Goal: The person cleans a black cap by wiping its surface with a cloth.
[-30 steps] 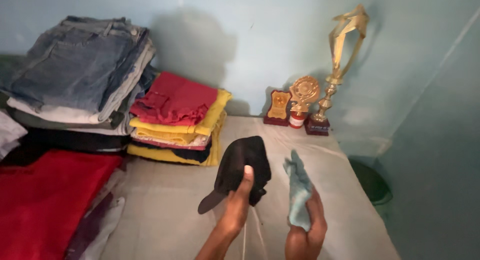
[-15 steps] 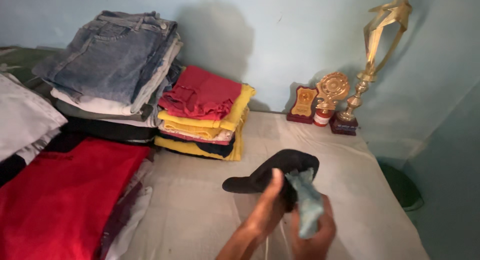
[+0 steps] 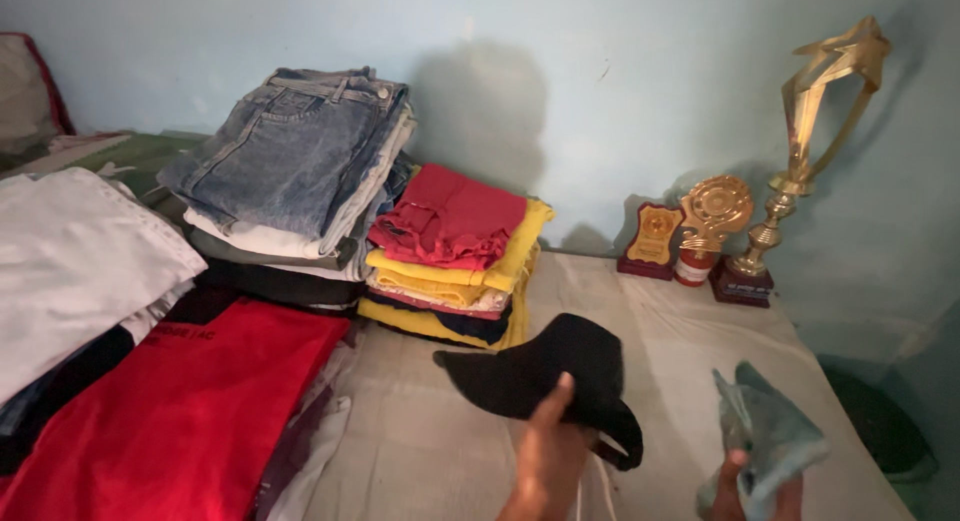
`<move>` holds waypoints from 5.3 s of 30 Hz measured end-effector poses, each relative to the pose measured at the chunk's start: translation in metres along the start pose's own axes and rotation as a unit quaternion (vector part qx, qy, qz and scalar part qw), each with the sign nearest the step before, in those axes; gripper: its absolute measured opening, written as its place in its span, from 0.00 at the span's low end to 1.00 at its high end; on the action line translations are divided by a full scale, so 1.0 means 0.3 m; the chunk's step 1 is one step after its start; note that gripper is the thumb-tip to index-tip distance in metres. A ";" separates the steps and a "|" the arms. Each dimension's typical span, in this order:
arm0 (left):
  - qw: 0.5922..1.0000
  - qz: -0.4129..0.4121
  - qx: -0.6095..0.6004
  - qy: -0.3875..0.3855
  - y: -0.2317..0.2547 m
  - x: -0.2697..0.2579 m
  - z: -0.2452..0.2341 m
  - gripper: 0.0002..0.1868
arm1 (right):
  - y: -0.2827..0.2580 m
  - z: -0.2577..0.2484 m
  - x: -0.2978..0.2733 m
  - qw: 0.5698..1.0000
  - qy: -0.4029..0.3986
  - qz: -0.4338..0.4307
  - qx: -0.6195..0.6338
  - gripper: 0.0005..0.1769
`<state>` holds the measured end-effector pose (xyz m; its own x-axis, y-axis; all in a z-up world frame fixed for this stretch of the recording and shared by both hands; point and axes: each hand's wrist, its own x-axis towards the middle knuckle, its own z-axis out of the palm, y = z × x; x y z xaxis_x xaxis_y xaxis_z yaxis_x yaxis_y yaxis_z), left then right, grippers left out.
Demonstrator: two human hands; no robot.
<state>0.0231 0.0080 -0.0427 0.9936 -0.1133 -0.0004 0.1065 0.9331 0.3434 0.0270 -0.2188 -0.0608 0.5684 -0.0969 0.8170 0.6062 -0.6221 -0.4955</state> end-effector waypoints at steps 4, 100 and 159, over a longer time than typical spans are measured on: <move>0.993 -0.106 0.049 0.019 -0.094 -0.013 0.008 0.37 | -0.153 0.119 -0.003 0.995 -0.026 -0.081 0.053 0.29; 0.989 -0.144 0.043 0.003 -0.139 -0.018 0.005 0.22 | -0.170 0.219 -0.068 0.990 -0.042 -0.103 0.083 0.26; 0.913 0.065 0.401 0.038 0.016 0.024 -0.003 0.34 | -0.159 0.087 -0.099 0.981 0.051 0.180 0.051 0.22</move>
<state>0.0309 0.0121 -0.0420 0.9988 0.0341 0.0348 -0.0452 0.3844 0.9221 -0.0043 -0.1659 -0.0691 0.7000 -0.3767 0.6067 0.4321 -0.4529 -0.7798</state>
